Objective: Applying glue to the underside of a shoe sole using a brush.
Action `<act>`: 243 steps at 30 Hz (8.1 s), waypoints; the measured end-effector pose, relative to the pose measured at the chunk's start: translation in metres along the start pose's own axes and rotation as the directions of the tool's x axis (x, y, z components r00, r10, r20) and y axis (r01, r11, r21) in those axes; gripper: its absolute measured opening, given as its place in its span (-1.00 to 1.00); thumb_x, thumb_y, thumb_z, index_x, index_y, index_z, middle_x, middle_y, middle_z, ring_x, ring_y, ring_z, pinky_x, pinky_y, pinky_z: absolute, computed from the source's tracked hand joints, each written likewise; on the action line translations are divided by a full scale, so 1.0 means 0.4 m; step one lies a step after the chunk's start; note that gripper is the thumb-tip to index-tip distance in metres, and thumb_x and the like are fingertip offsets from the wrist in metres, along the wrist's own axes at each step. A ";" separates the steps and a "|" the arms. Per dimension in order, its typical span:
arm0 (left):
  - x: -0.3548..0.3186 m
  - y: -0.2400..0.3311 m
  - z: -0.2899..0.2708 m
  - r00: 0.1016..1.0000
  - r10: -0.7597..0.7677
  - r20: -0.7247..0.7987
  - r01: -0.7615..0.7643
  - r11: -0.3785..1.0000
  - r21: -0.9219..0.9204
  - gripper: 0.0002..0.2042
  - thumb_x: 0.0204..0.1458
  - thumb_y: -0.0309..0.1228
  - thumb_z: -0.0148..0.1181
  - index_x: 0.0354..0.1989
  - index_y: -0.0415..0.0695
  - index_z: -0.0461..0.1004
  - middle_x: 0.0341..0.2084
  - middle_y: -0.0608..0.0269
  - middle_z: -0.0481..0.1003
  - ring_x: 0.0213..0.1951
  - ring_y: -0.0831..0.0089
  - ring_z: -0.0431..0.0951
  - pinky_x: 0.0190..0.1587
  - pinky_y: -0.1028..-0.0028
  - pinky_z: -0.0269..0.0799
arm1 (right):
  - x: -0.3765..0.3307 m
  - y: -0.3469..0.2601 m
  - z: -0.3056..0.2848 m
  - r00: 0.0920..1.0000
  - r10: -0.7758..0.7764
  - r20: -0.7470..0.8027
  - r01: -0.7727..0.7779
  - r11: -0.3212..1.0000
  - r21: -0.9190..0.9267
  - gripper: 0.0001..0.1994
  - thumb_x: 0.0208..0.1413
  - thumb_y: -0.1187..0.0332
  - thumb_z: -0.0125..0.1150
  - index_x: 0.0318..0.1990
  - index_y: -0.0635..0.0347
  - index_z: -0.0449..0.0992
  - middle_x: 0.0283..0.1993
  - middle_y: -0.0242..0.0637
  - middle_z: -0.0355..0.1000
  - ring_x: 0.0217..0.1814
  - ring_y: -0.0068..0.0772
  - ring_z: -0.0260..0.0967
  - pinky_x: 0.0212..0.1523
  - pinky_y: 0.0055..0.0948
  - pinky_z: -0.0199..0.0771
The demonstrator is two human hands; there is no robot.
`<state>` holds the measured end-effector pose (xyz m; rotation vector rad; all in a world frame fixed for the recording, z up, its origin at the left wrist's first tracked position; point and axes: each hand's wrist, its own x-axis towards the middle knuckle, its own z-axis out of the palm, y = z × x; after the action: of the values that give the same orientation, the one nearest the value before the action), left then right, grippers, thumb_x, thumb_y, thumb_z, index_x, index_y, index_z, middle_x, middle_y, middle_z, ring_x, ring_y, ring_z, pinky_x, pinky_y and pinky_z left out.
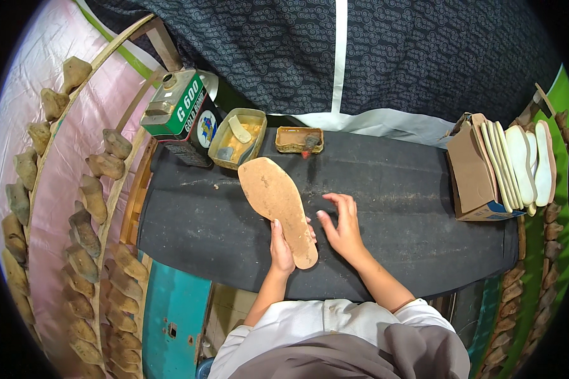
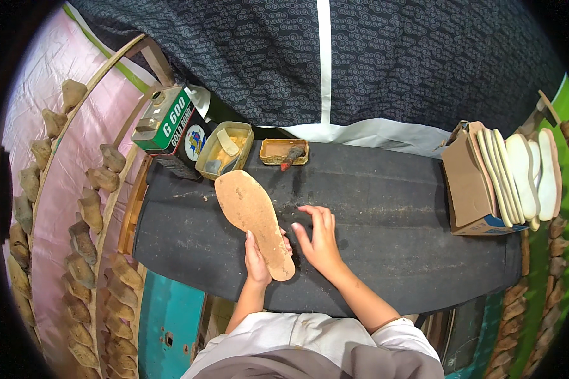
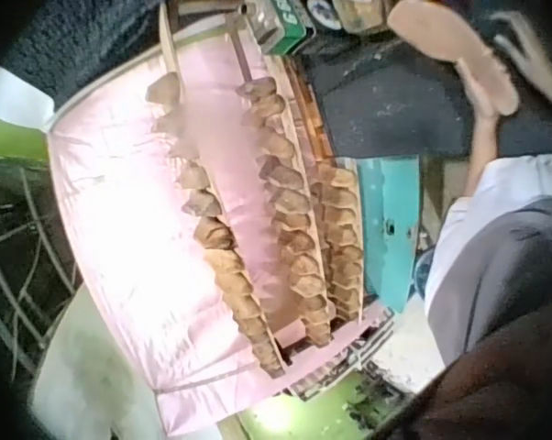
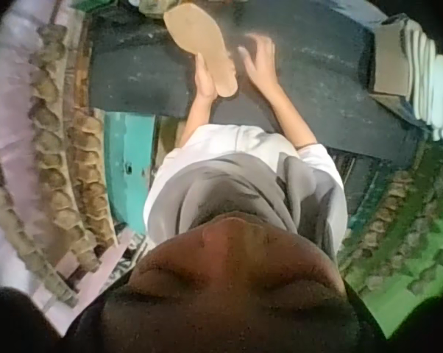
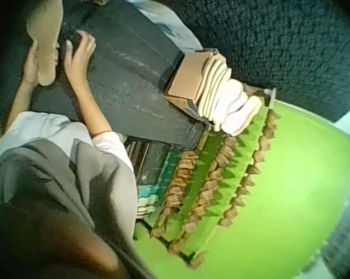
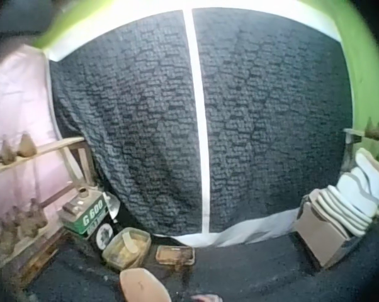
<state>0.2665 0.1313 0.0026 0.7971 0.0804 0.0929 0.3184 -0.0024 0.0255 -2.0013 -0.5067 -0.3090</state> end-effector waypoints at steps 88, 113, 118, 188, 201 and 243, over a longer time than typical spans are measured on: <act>-0.085 0.072 0.022 0.975 0.167 0.145 -0.210 0.905 0.369 -0.40 0.14 0.13 -0.48 0.08 -0.18 0.04 -0.29 0.04 0.40 -0.40 0.37 0.48 -0.37 0.45 0.45 | 0.153 -0.212 -0.107 0.455 -0.890 0.019 0.868 0.448 0.212 -0.67 -0.35 0.46 0.22 -0.27 0.25 0.52 -0.19 -0.19 0.42 -0.32 -0.25 0.45 -0.36 -0.43 0.50; -0.091 0.060 -0.009 0.984 0.070 0.162 -0.116 0.949 0.294 -0.44 0.15 0.08 -0.45 0.08 -0.18 0.02 -0.24 0.05 0.38 -0.39 0.36 0.47 -0.32 0.41 0.44 | 0.108 -0.176 -0.152 0.504 -0.862 0.054 0.855 0.507 0.111 -0.68 -0.31 0.41 0.21 -0.27 0.25 0.52 -0.21 -0.20 0.43 -0.31 -0.28 0.45 -0.37 -0.44 0.50; -0.084 0.051 -0.029 0.994 0.077 0.079 -0.096 0.960 0.265 -0.33 0.13 0.14 -0.55 -0.04 -0.24 0.26 -0.34 0.07 0.44 -0.42 0.34 0.48 -0.37 0.39 0.44 | 0.111 -0.146 -0.173 0.675 -0.735 -0.055 0.733 0.678 -0.062 -0.76 -0.28 0.47 0.34 -0.34 0.21 0.54 -0.28 -0.23 0.44 -0.36 -0.29 0.45 -0.41 -0.44 0.49; -0.073 0.048 -0.049 0.982 0.182 0.049 -0.181 0.833 0.524 -0.40 0.15 0.09 -0.42 0.14 -0.19 0.04 -0.10 0.14 0.36 -0.07 0.34 0.40 0.02 0.38 0.29 | 0.046 -0.222 -0.099 0.566 -0.824 -0.007 0.807 0.552 0.210 -0.73 -0.28 0.42 0.38 -0.31 0.20 0.56 -0.26 -0.24 0.44 -0.34 -0.33 0.46 -0.39 -0.50 0.51; -0.063 0.061 -0.032 0.986 0.086 0.146 -0.126 0.949 0.290 -0.43 0.15 0.09 -0.42 0.10 -0.16 0.00 -0.23 0.02 0.37 -0.33 0.33 0.47 -0.27 0.38 0.43 | 0.052 -0.211 -0.135 0.680 -0.726 -0.106 0.732 0.665 0.145 -0.80 -0.17 0.37 0.34 -0.34 0.20 0.54 -0.25 -0.19 0.43 -0.37 -0.33 0.45 -0.46 -0.47 0.48; -0.077 0.073 -0.012 0.991 0.132 0.007 -0.127 0.945 0.303 -0.29 0.10 0.20 -0.55 -0.04 -0.25 0.25 -0.36 0.08 0.44 -0.43 0.35 0.49 -0.38 0.40 0.46 | 0.074 -0.180 -0.142 0.715 -0.680 -0.164 0.699 0.703 0.131 -0.78 -0.20 0.42 0.33 -0.32 0.22 0.54 -0.28 -0.23 0.45 -0.38 -0.29 0.45 -0.37 -0.46 0.50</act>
<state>0.2339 0.1514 0.0213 1.1089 0.0553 0.2144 0.3101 -0.0172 0.1204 -1.5267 -1.1811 -0.7963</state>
